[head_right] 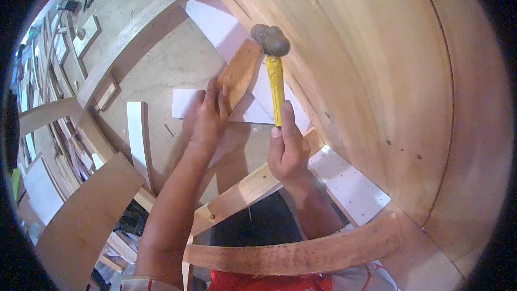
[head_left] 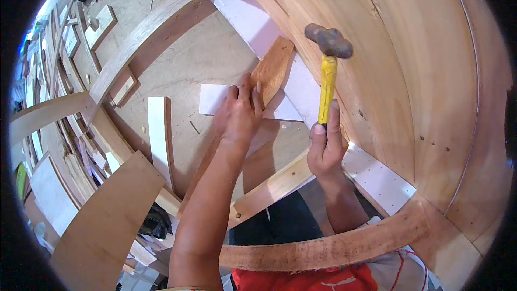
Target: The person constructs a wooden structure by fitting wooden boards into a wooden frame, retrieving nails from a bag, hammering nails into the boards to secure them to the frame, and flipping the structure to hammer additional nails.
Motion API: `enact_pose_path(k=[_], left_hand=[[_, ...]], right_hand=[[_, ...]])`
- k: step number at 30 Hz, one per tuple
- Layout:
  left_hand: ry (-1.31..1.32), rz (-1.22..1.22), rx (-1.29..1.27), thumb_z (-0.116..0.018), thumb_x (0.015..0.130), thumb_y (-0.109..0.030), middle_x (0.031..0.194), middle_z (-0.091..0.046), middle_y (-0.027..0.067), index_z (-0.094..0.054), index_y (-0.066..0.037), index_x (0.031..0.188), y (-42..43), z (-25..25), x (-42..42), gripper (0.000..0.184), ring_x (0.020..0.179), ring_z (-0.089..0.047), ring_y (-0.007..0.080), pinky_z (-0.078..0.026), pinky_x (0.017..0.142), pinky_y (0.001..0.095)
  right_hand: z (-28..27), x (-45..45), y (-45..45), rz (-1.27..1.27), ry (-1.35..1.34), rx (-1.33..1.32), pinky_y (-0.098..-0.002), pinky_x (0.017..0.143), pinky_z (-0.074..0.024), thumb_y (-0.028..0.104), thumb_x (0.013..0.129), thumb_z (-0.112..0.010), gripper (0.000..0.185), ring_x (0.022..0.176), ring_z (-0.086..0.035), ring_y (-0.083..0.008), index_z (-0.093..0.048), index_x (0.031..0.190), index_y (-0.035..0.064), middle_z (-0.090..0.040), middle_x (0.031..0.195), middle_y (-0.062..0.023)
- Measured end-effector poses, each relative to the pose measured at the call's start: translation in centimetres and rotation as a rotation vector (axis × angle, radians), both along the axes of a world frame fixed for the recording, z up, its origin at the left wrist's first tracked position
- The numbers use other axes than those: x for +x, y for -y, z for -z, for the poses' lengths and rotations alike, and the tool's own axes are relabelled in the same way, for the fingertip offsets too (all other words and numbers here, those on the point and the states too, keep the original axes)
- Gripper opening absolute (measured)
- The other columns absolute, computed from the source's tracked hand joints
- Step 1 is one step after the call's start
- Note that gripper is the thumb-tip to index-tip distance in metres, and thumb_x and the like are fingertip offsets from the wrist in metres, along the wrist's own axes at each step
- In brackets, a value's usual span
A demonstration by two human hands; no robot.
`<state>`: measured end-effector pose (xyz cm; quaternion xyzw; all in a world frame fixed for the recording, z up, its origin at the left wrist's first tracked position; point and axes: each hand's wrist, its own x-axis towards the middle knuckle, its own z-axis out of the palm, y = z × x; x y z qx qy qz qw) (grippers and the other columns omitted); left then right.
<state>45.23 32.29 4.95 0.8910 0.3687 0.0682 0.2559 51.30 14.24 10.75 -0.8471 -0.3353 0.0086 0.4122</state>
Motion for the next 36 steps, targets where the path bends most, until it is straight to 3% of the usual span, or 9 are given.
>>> enact_pose_path(k=[1,3,6,12,20,25,29,33,36], left_hand=[[-0.005,0.0,-0.015,-0.057,0.097,-0.037,0.093,-0.069,0.0123,-0.063,-0.019,0.131,-0.1,-0.3,0.1,0.038,0.075,-0.071,0.0331,-0.057,0.057,0.0463],[-0.011,-0.006,-0.003,-0.057,0.098,-0.037,0.093,-0.069,0.0126,-0.062,-0.02,0.132,0.0,-0.1,0.0,0.039,0.076,-0.071,0.0333,-0.057,0.058,0.0463],[-0.042,0.0,0.007,-0.056,0.098,-0.037,0.094,-0.068,0.0128,-0.062,-0.02,0.133,0.0,-0.2,0.0,0.04,0.076,-0.071,0.0335,-0.057,0.059,0.0464],[-0.025,-0.01,-0.037,-0.056,0.098,-0.038,0.095,-0.069,0.0138,-0.062,-0.019,0.133,-0.2,-0.5,0.0,0.04,0.078,-0.071,0.0341,-0.057,0.06,0.0473],[0.021,-0.029,-0.058,-0.057,0.098,-0.037,0.091,-0.068,0.016,-0.063,-0.019,0.131,-0.4,-0.2,0.2,0.039,0.078,-0.069,0.0372,-0.055,0.064,0.0497],[0.013,-0.022,-0.048,-0.06,0.095,-0.034,0.094,-0.069,0.0149,-0.064,-0.017,0.129,-0.2,0.4,-0.1,0.039,0.077,-0.07,0.0352,-0.057,0.06,0.0479],[0.014,-0.01,-0.04,-0.059,0.096,-0.035,0.096,-0.069,0.0138,-0.062,-0.017,0.131,-0.6,0.0,0.2,0.04,0.077,-0.07,0.0351,-0.057,0.061,0.0477],[-0.019,-0.011,-0.043,-0.057,0.097,-0.036,0.096,-0.069,0.0141,-0.061,-0.018,0.133,-0.5,-0.5,0.1,0.04,0.078,-0.071,0.036,-0.057,0.062,0.0477],[-0.035,-0.003,-0.047,-0.057,0.097,-0.035,0.096,-0.069,0.0145,-0.061,-0.018,0.132,-0.2,-0.4,-0.3,0.04,0.079,-0.071,0.0362,-0.057,0.063,0.0474]], right_hand=[[0.5,0.5,-0.8,-0.006,0.098,-0.005,-0.0473,0.076,-0.0544,0.004,0.099,-0.053,0.056,0.097,-0.069,-0.0442,-0.039,0.154,0.0061,-0.067,0.109,-0.0309],[1.2,0.3,-1.7,0.024,-0.143,-0.212,-0.0464,0.074,-0.0543,0.005,0.1,-0.053,0.055,0.096,-0.069,-0.0436,-0.039,0.153,0.0043,-0.066,0.108,-0.0321],[1.0,1.0,-1.1,-0.008,-0.146,-0.154,-0.0467,0.074,-0.0542,0.005,0.1,-0.052,0.055,0.093,-0.07,-0.0436,-0.038,0.153,0.0035,-0.067,0.107,-0.0321],[-2.0,-0.8,0.1,0.003,-0.254,-0.103,-0.0403,0.088,-0.0544,0.005,0.102,-0.051,0.054,0.113,-0.066,-0.0392,-0.035,0.153,-0.0031,-0.058,0.136,-0.0301],[-0.5,0.8,-1.2,-0.029,-0.224,-0.19,-0.0422,0.08,-0.0545,0.007,0.101,-0.053,0.053,0.101,-0.068,-0.042,-0.04,0.153,0.0045,-0.062,0.122,-0.0331],[-1.0,-0.2,-0.4,-0.034,0.057,-0.02,-0.0427,0.078,-0.0557,0.004,0.099,-0.054,0.055,0.09,-0.07,-0.0409,-0.041,0.153,0.0057,-0.067,0.108,-0.0303],[0.2,1.3,-1.7,-0.033,-0.208,-0.183,-0.0425,0.081,-0.0557,0.003,0.099,-0.055,0.054,0.094,-0.07,-0.0402,-0.042,0.151,0.0009,-0.067,0.117,-0.0283],[-0.5,0.7,-0.8,-0.032,0.088,0.004,-0.0445,0.077,-0.0551,0.006,0.099,-0.055,0.056,0.091,-0.069,-0.0427,-0.041,0.153,0.0092,-0.068,0.107,-0.0297],[0.9,1.2,-0.8,-0.052,-0.124,-0.259,-0.0443,0.075,-0.0552,0.007,0.099,-0.056,0.056,0.088,-0.069,-0.0412,-0.041,0.153,0.0074,-0.068,0.103,-0.0285]])
